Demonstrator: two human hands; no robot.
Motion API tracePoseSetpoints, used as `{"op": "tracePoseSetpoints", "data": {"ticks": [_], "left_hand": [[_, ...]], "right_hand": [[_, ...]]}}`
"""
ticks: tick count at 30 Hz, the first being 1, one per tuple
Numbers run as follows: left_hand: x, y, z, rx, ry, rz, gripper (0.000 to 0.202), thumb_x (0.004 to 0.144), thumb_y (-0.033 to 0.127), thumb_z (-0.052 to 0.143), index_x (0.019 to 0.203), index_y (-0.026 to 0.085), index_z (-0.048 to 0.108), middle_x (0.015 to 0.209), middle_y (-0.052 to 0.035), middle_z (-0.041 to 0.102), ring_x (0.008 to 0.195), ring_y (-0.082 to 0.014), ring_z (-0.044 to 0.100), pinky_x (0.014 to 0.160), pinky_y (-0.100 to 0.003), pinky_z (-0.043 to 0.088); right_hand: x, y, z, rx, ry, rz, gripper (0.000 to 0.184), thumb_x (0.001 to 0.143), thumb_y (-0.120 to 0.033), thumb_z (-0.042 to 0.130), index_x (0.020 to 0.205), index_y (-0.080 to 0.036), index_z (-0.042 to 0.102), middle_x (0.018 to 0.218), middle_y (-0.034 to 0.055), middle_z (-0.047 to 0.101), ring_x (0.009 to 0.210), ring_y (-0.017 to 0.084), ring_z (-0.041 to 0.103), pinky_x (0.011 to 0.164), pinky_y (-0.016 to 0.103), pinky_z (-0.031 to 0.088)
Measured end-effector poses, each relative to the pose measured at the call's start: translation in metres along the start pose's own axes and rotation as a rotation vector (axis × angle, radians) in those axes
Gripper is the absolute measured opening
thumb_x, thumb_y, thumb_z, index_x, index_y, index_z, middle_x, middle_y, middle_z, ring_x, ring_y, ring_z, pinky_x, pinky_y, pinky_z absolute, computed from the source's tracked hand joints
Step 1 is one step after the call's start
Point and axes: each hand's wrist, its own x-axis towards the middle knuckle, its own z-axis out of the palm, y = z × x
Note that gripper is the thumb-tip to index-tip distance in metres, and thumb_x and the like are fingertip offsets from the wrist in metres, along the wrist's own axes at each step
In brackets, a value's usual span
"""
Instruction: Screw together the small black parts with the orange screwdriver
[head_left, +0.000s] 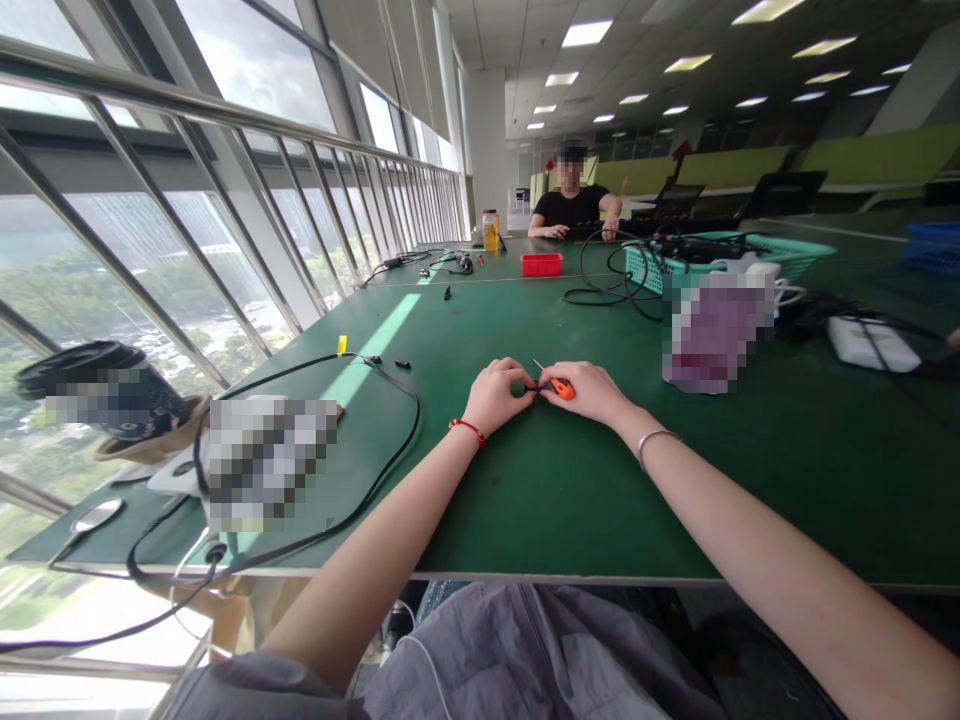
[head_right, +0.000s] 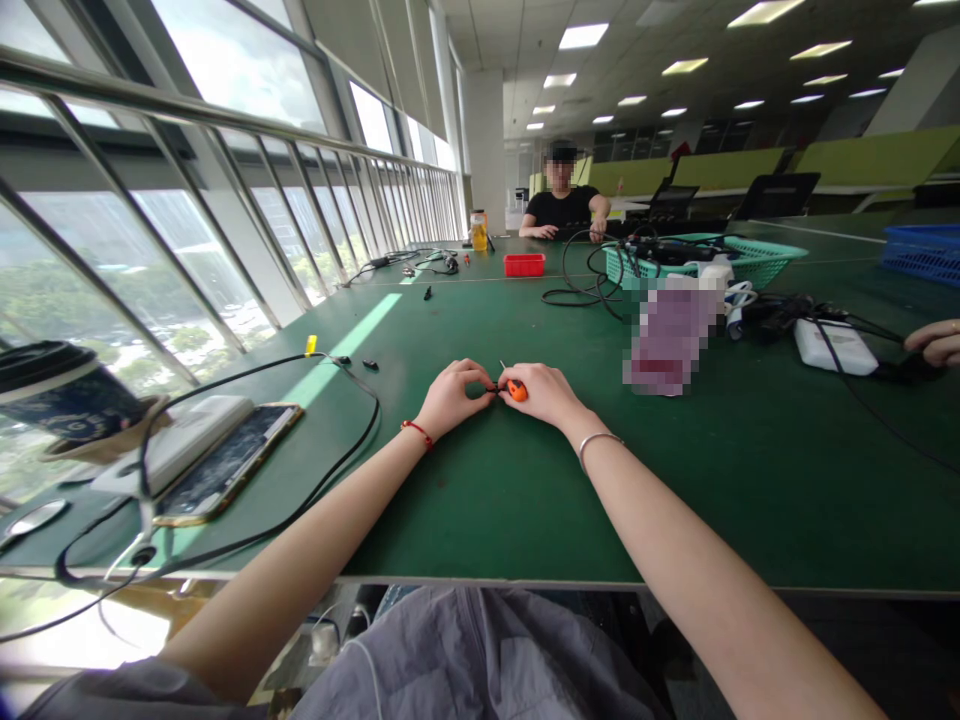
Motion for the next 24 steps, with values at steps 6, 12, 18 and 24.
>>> {"op": "tracePoseSetpoints", "data": {"ticks": [6,12,18,24], "left_hand": [[0.001,-0.004,0.002,-0.029,-0.04,-0.019,0.01,0.076,0.026,0.063,0.079,0.021,0.072,0.108,-0.0027,0.067,0.098,-0.0211,0.058,0.091,-0.035,0.047],[0.004,-0.01,0.005,-0.149,-0.105,-0.09,0.012,0.076,0.027,0.065,0.083,0.021,0.072,0.102,-0.0023,0.071,0.099,-0.0202,0.061,0.097,-0.035,0.046],[0.004,-0.01,0.004,-0.197,-0.099,-0.121,0.011,0.075,0.025,0.066,0.083,0.02,0.073,0.097,-0.0029,0.071,0.096,-0.0195,0.063,0.097,-0.034,0.046],[0.005,-0.011,0.005,-0.198,-0.097,-0.117,0.011,0.075,0.024,0.066,0.082,0.02,0.073,0.096,-0.003,0.071,0.094,-0.0186,0.063,0.094,-0.032,0.048]], "right_hand": [[0.0,0.002,-0.006,0.029,0.155,0.212,0.025,0.081,-0.032,0.053,0.104,-0.027,0.063,0.099,0.0012,0.07,0.081,0.019,0.064,0.062,0.027,0.042],[0.0,0.008,-0.005,0.048,0.245,0.289,0.023,0.076,-0.025,0.055,0.098,-0.027,0.061,0.089,-0.0004,0.069,0.074,0.017,0.061,0.057,0.025,0.038],[0.0,0.011,0.002,0.057,0.201,0.179,0.027,0.077,-0.019,0.052,0.098,-0.029,0.065,0.104,-0.0008,0.067,0.083,0.018,0.06,0.063,0.026,0.041],[0.005,0.012,0.012,-0.053,0.049,0.075,0.028,0.071,-0.017,0.056,0.097,-0.024,0.064,0.094,0.0043,0.06,0.089,0.021,0.057,0.077,0.032,0.043]]}}
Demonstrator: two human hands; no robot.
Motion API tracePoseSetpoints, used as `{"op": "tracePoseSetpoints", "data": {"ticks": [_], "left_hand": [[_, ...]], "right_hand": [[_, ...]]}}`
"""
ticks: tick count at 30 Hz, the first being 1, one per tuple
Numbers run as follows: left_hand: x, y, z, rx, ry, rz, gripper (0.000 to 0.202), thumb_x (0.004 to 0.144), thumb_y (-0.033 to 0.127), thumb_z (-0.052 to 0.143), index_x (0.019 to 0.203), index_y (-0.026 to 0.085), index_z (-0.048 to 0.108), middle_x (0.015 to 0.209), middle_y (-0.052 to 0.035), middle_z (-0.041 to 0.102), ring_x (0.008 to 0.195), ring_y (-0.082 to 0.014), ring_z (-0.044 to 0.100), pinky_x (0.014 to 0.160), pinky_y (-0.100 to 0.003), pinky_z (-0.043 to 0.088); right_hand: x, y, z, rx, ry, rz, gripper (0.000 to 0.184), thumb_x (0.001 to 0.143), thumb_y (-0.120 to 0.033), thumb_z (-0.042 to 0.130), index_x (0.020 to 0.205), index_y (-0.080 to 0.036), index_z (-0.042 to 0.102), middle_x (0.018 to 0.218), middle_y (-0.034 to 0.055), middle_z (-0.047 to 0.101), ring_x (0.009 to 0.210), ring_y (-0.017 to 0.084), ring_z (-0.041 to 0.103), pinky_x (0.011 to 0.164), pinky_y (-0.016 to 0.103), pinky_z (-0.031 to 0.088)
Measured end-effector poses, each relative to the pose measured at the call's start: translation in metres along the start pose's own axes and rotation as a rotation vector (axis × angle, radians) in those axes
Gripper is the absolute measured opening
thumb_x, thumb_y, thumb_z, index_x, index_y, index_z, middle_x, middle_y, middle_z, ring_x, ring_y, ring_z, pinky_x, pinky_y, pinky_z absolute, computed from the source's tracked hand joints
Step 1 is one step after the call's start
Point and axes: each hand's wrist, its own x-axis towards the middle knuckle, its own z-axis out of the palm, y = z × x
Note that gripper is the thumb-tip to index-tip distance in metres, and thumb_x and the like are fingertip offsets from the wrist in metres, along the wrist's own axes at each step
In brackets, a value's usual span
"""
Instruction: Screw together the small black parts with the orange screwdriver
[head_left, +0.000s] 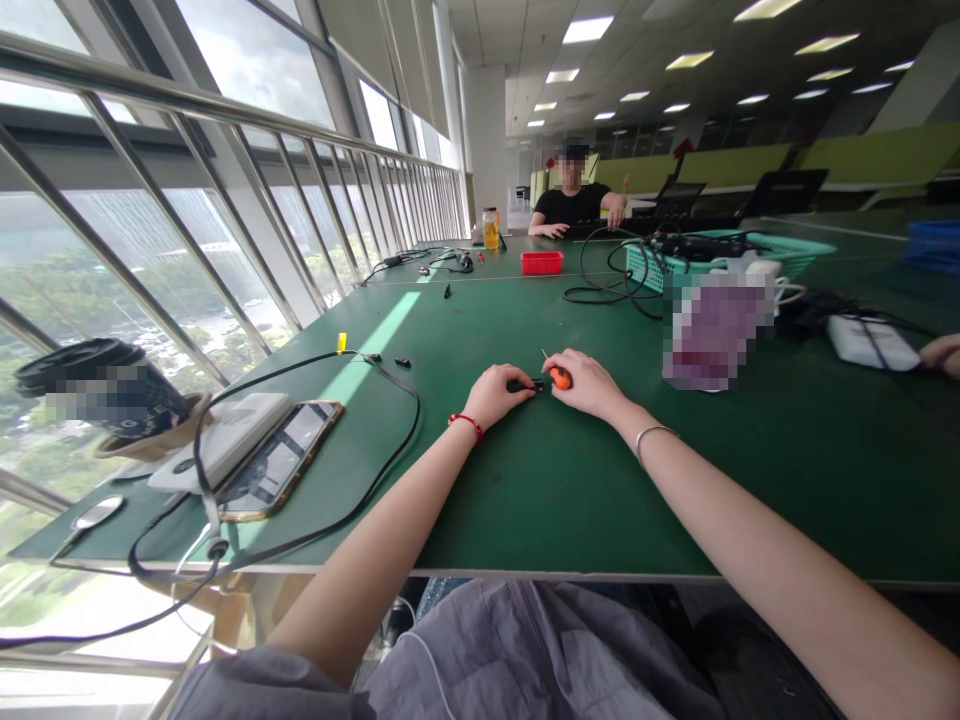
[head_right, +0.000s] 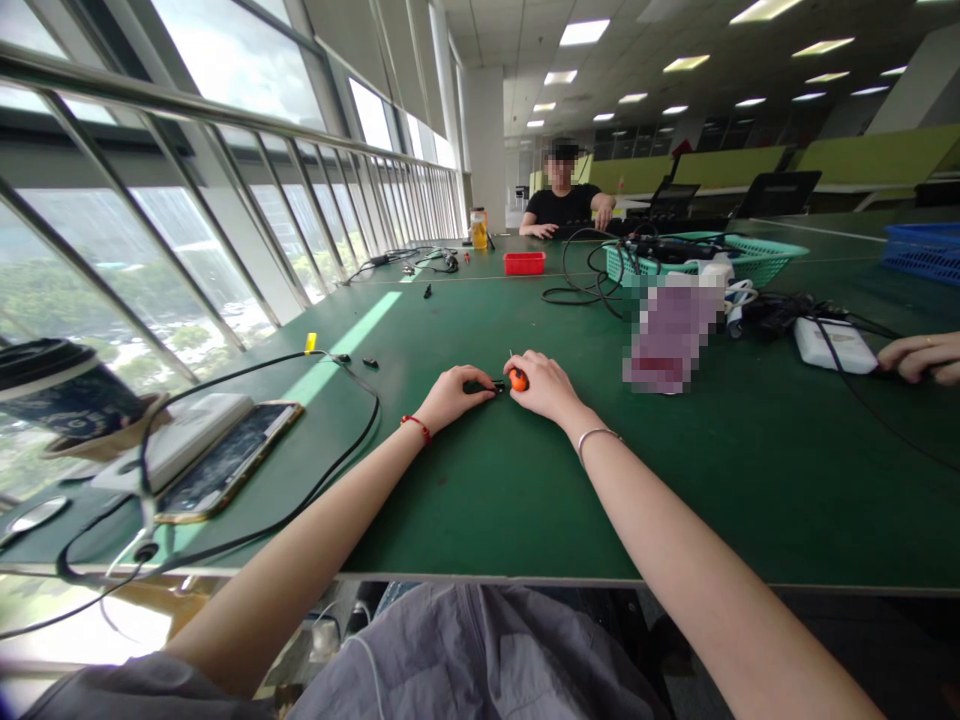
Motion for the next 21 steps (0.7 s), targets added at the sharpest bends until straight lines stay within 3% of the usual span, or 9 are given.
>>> {"op": "tracePoseSetpoints", "data": {"ticks": [7,17,21], "left_hand": [[0.0,-0.001,0.001,0.022,0.003,0.018,0.012,0.076,0.025,0.065,0.082,0.02,0.074,0.096,-0.0031,0.071,0.094,-0.0186,0.062,0.095,-0.033,0.047],[-0.005,0.006,-0.003,0.126,0.066,0.02,0.01,0.077,0.026,0.067,0.083,0.022,0.074,0.104,-0.0037,0.069,0.099,-0.0214,0.059,0.095,-0.037,0.046],[-0.01,0.015,-0.003,0.112,0.118,-0.077,0.012,0.076,0.028,0.069,0.084,0.023,0.075,0.11,-0.0042,0.068,0.104,-0.0238,0.059,0.096,-0.04,0.047]], "right_hand": [[0.0,-0.006,-0.003,-0.052,-0.039,-0.009,0.022,0.074,-0.027,0.058,0.095,-0.024,0.062,0.09,0.0054,0.059,0.087,0.022,0.054,0.078,0.033,0.043],[-0.002,0.01,-0.01,0.107,-0.008,0.206,0.021,0.076,-0.027,0.053,0.093,-0.025,0.065,0.098,0.0027,0.067,0.079,0.018,0.059,0.067,0.028,0.042],[-0.003,0.021,-0.014,0.168,0.016,0.255,0.021,0.074,-0.028,0.053,0.092,-0.024,0.065,0.094,0.0015,0.069,0.074,0.016,0.059,0.066,0.027,0.042]]}}
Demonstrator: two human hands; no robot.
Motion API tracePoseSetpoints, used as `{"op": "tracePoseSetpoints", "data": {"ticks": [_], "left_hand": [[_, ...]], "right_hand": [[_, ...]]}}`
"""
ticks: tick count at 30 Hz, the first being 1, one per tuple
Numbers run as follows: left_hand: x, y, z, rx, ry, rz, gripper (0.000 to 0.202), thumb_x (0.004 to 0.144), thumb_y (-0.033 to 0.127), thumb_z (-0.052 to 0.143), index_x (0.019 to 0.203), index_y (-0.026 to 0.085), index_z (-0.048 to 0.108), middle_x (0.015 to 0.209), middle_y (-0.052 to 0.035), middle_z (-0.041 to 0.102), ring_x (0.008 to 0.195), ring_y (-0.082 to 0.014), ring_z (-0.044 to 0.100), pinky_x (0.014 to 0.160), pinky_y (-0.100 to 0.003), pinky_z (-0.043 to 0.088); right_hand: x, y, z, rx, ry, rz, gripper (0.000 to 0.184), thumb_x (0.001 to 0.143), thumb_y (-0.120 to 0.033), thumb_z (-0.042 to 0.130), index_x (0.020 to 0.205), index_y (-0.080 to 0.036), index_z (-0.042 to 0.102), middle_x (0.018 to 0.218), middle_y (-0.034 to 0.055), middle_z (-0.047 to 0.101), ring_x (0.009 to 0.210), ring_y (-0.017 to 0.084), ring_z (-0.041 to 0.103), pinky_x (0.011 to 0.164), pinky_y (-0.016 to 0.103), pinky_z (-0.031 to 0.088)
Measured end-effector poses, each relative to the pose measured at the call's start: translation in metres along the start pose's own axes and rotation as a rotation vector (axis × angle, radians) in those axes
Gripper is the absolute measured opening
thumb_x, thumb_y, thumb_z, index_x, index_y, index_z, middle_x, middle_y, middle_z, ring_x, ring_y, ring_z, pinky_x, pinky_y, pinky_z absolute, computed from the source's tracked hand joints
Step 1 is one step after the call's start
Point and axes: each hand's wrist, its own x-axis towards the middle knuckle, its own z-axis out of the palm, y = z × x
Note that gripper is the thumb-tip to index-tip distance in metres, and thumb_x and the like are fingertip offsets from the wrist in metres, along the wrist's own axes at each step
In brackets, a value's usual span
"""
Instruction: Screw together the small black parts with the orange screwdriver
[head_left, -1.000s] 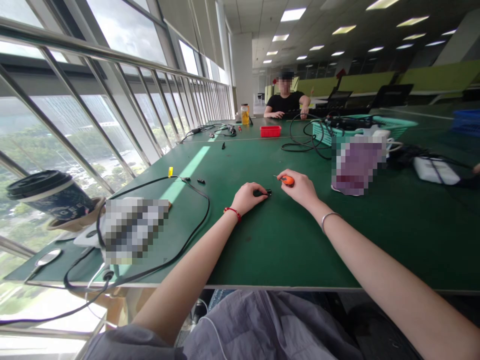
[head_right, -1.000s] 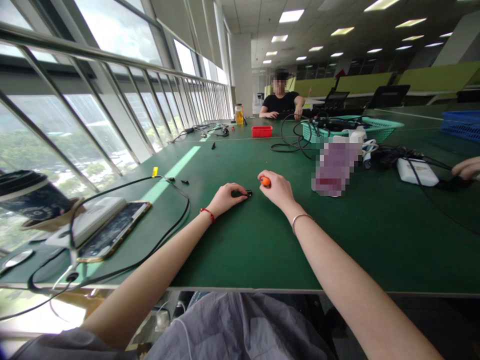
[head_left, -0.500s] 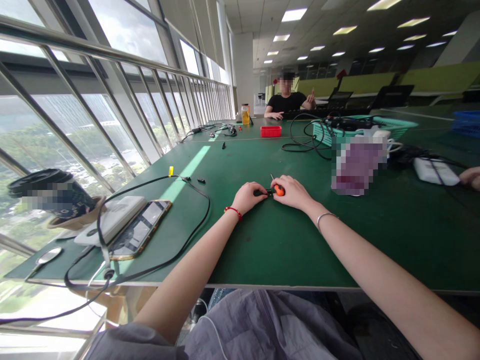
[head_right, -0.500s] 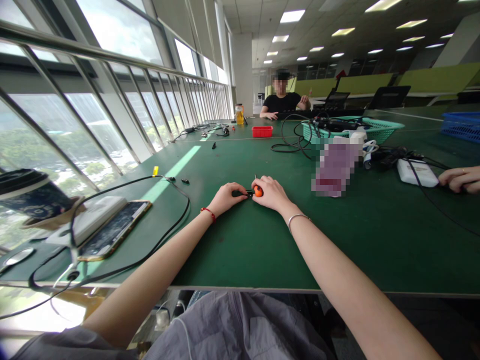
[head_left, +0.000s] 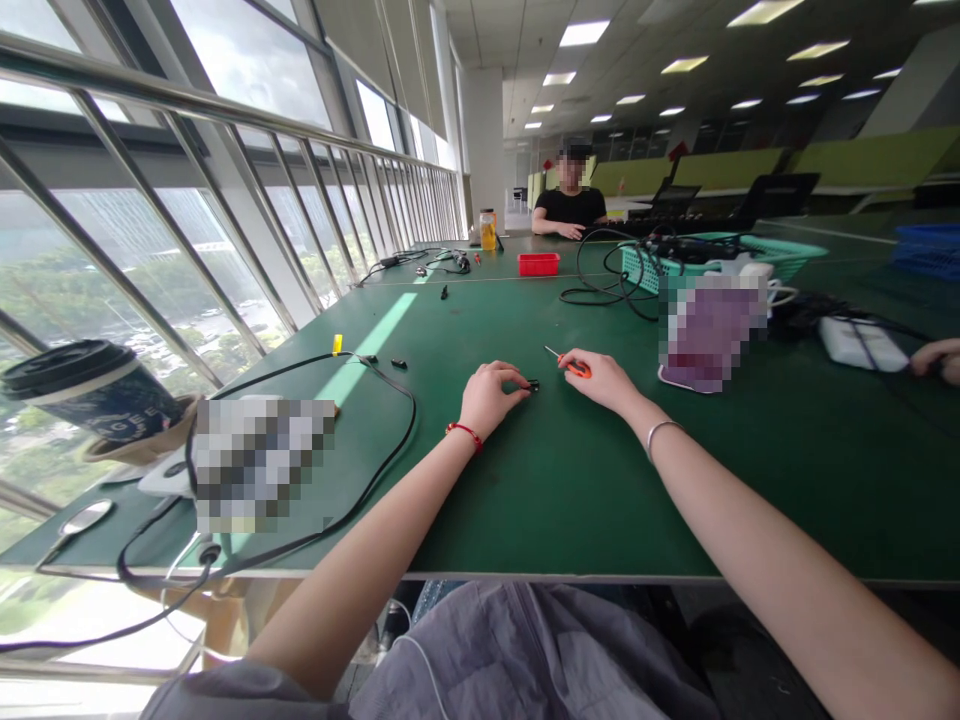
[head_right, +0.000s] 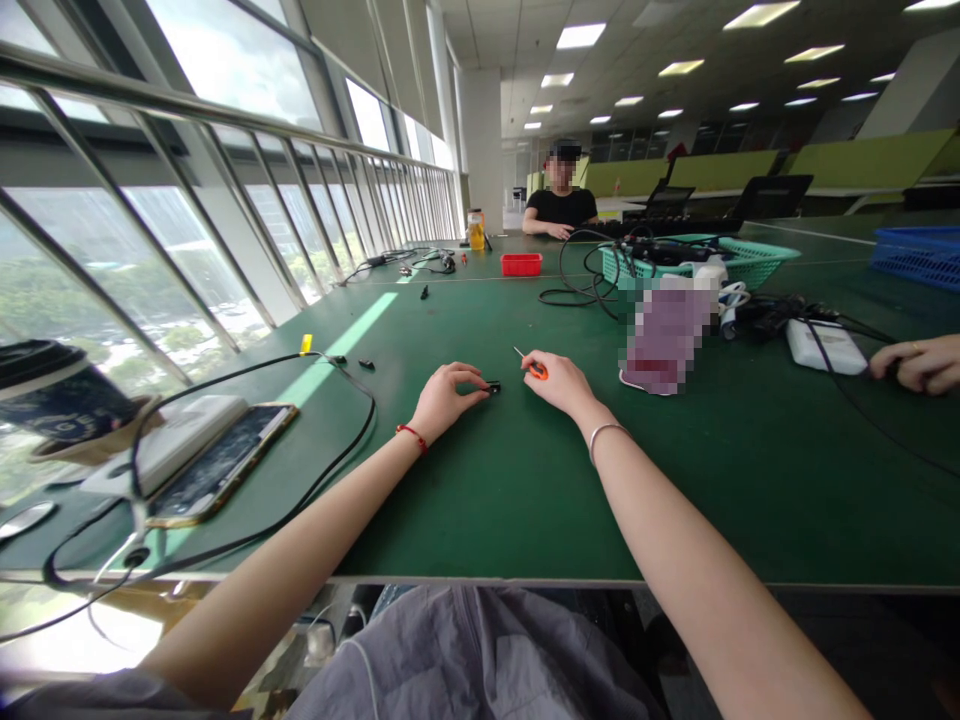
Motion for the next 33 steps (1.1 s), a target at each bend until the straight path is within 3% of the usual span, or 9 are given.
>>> {"op": "tracePoseSetpoints", "data": {"ticks": [4,20,23,26,33], "left_hand": [[-0.001,0.001,0.004,-0.086,-0.048,-0.1,0.013,0.073,0.029,0.071,0.083,0.022,0.076,0.11,-0.0041,0.07,0.103,-0.023,0.062,0.097,-0.038,0.047],[0.006,-0.004,0.003,-0.125,-0.062,-0.051,0.01,0.072,0.025,0.069,0.078,0.019,0.075,0.095,-0.0049,0.072,0.09,-0.02,0.066,0.091,-0.034,0.051],[0.009,-0.011,-0.01,-0.129,-0.024,-0.095,0.014,0.072,0.028,0.069,0.079,0.018,0.075,0.096,-0.0064,0.072,0.091,-0.021,0.066,0.09,-0.034,0.051],[0.009,-0.027,-0.034,-0.091,0.05,-0.179,0.018,0.071,0.03,0.068,0.079,0.017,0.075,0.096,-0.0073,0.073,0.091,-0.0221,0.066,0.09,-0.033,0.05],[-0.003,-0.077,-0.091,0.082,0.178,-0.568,0.024,0.067,0.034,0.066,0.081,0.017,0.075,0.082,-0.0062,0.073,0.084,-0.0226,0.066,0.075,-0.028,0.05]], "right_hand": [[0.003,0.008,-0.003,0.024,0.016,0.042,0.02,0.075,-0.03,0.053,0.09,-0.024,0.065,0.086,0.0009,0.069,0.069,0.015,0.058,0.065,0.026,0.041],[0.001,0.005,-0.005,-0.068,-0.014,0.044,0.021,0.075,-0.033,0.053,0.09,-0.026,0.065,0.074,-0.0004,0.066,0.063,0.015,0.056,0.056,0.024,0.037],[0.001,0.006,-0.005,-0.061,-0.03,0.044,0.022,0.075,-0.034,0.053,0.091,-0.026,0.064,0.076,-0.0004,0.066,0.064,0.015,0.056,0.058,0.025,0.038],[0.002,0.007,-0.004,-0.05,-0.037,0.038,0.022,0.075,-0.034,0.053,0.092,-0.026,0.064,0.077,-0.0004,0.066,0.065,0.015,0.057,0.059,0.025,0.039],[0.002,0.008,-0.004,-0.052,-0.014,0.026,0.021,0.075,-0.033,0.053,0.091,-0.026,0.065,0.076,-0.0006,0.067,0.064,0.015,0.057,0.058,0.025,0.038]]}}
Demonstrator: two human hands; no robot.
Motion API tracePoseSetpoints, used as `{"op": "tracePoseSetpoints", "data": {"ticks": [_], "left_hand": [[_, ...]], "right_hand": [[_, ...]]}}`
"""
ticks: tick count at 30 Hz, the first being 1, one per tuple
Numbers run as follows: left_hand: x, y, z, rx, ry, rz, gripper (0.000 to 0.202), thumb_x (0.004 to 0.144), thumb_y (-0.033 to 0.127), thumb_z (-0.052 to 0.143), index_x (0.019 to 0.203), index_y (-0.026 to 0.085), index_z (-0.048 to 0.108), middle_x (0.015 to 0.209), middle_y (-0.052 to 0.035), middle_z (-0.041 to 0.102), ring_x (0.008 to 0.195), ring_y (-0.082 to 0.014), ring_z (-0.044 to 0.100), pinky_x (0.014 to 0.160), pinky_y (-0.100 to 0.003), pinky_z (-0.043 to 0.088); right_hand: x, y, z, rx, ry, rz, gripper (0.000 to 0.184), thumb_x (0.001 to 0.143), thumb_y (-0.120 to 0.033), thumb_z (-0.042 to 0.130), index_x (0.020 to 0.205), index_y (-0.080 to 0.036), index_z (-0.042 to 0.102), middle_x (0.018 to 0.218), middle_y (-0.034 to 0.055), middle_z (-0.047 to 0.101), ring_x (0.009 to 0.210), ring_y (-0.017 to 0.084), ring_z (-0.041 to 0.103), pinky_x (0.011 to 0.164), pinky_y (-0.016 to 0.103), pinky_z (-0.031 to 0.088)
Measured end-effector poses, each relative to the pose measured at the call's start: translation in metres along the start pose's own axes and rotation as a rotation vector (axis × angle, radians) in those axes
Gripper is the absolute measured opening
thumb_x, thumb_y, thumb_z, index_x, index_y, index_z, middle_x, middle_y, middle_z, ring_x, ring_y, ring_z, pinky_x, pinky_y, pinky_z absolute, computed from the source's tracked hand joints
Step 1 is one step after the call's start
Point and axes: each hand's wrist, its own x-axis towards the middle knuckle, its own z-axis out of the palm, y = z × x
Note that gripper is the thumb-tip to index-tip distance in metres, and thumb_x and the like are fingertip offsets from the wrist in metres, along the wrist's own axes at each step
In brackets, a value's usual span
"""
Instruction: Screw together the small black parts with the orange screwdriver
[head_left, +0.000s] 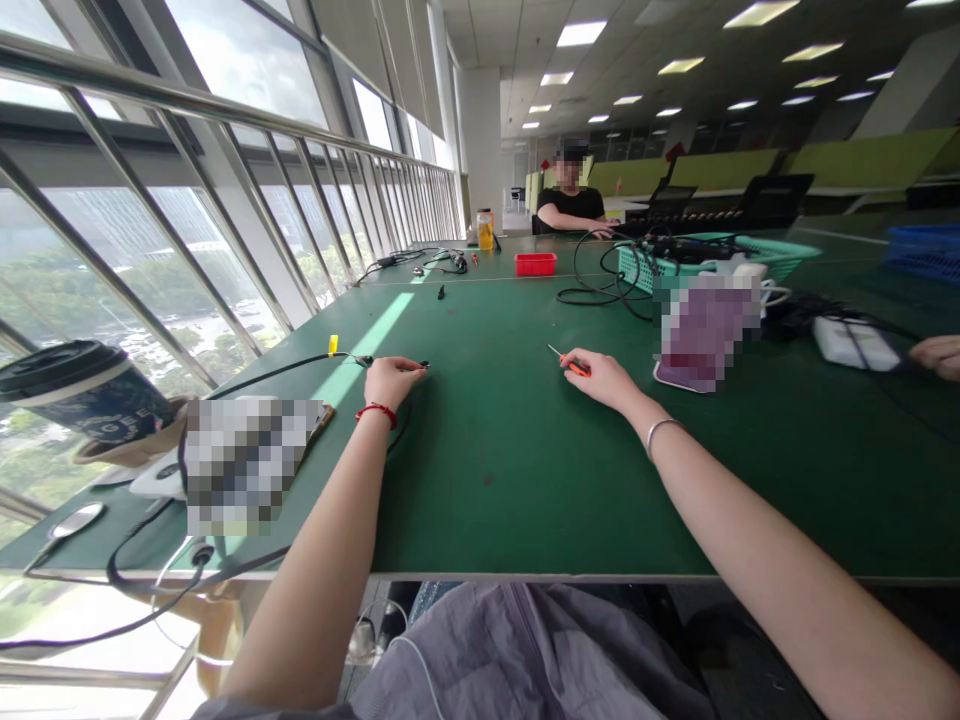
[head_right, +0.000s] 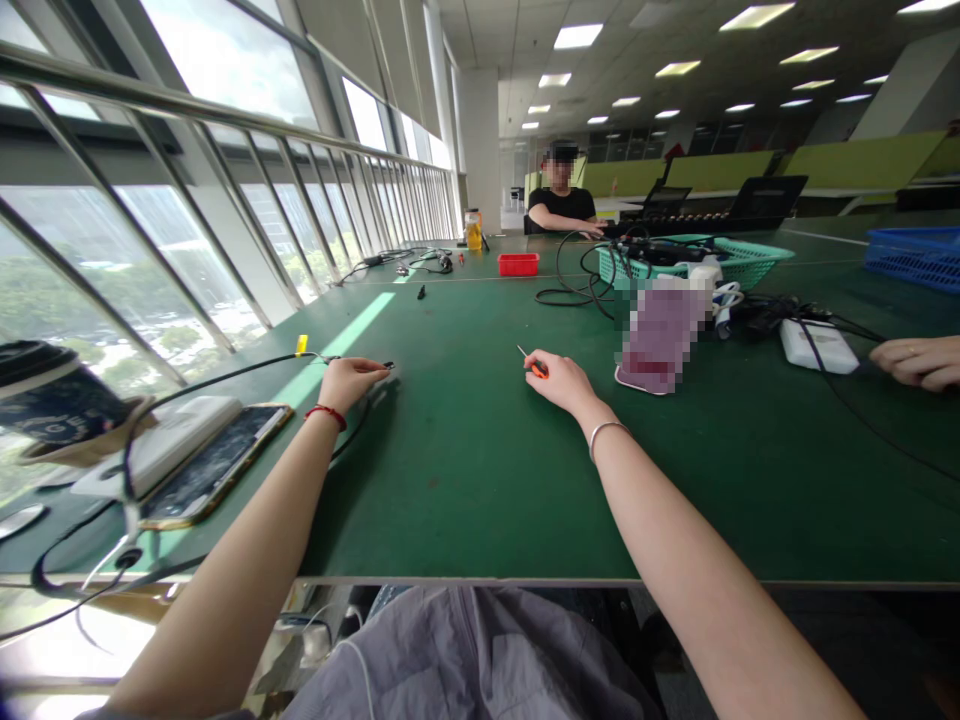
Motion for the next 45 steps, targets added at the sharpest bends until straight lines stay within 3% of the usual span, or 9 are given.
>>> {"op": "tracePoseSetpoints", "data": {"ticks": [3,8,16,29,45], "left_hand": [[0.005,-0.011,-0.006,0.037,-0.026,-0.038,0.019,0.064,0.033,0.068,0.075,0.019,0.075,0.08,-0.005,0.073,0.081,-0.0215,0.066,0.069,-0.027,0.049],[0.005,-0.01,-0.01,0.038,-0.098,-0.054,0.017,0.059,0.032,0.072,0.069,0.019,0.073,0.074,-0.0046,0.072,0.078,-0.0213,0.065,0.068,-0.027,0.049],[0.003,-0.008,-0.009,0.009,0.061,-0.079,0.022,0.067,0.033,0.065,0.079,0.018,0.075,0.086,-0.0073,0.074,0.087,-0.0237,0.066,0.071,-0.029,0.05],[0.007,-0.01,-0.004,0.091,-0.023,-0.081,0.024,0.066,0.034,0.065,0.083,0.018,0.074,0.092,-0.0082,0.074,0.092,-0.0249,0.067,0.076,-0.029,0.051],[0.014,-0.016,0.0,0.033,-0.035,-0.105,0.015,0.058,0.031,0.07,0.07,0.021,0.069,0.081,-0.0029,0.074,0.085,-0.0221,0.067,0.072,-0.029,0.05]], "right_hand": [[-0.001,-0.001,0.0,-0.008,0.002,0.004,0.021,0.075,-0.033,0.053,0.091,-0.026,0.065,0.075,-0.0005,0.066,0.063,0.015,0.056,0.057,0.024,0.038],[-0.002,-0.003,-0.002,-0.017,-0.01,0.008,0.022,0.075,-0.032,0.053,0.092,-0.026,0.065,0.075,-0.0001,0.066,0.063,0.015,0.056,0.057,0.025,0.037],[-0.002,-0.006,-0.004,-0.018,-0.029,0.026,0.022,0.075,-0.032,0.053,0.093,-0.025,0.065,0.076,0.0005,0.066,0.063,0.016,0.056,0.057,0.025,0.038],[-0.002,-0.004,-0.002,-0.022,-0.029,0.027,0.023,0.075,-0.032,0.053,0.094,-0.025,0.065,0.077,0.0003,0.065,0.065,0.015,0.056,0.058,0.024,0.036],[-0.003,-0.008,-0.004,-0.088,-0.041,0.032,0.023,0.077,-0.033,0.053,0.096,-0.027,0.066,0.08,0.0009,0.067,0.063,0.015,0.056,0.057,0.024,0.036]]}}
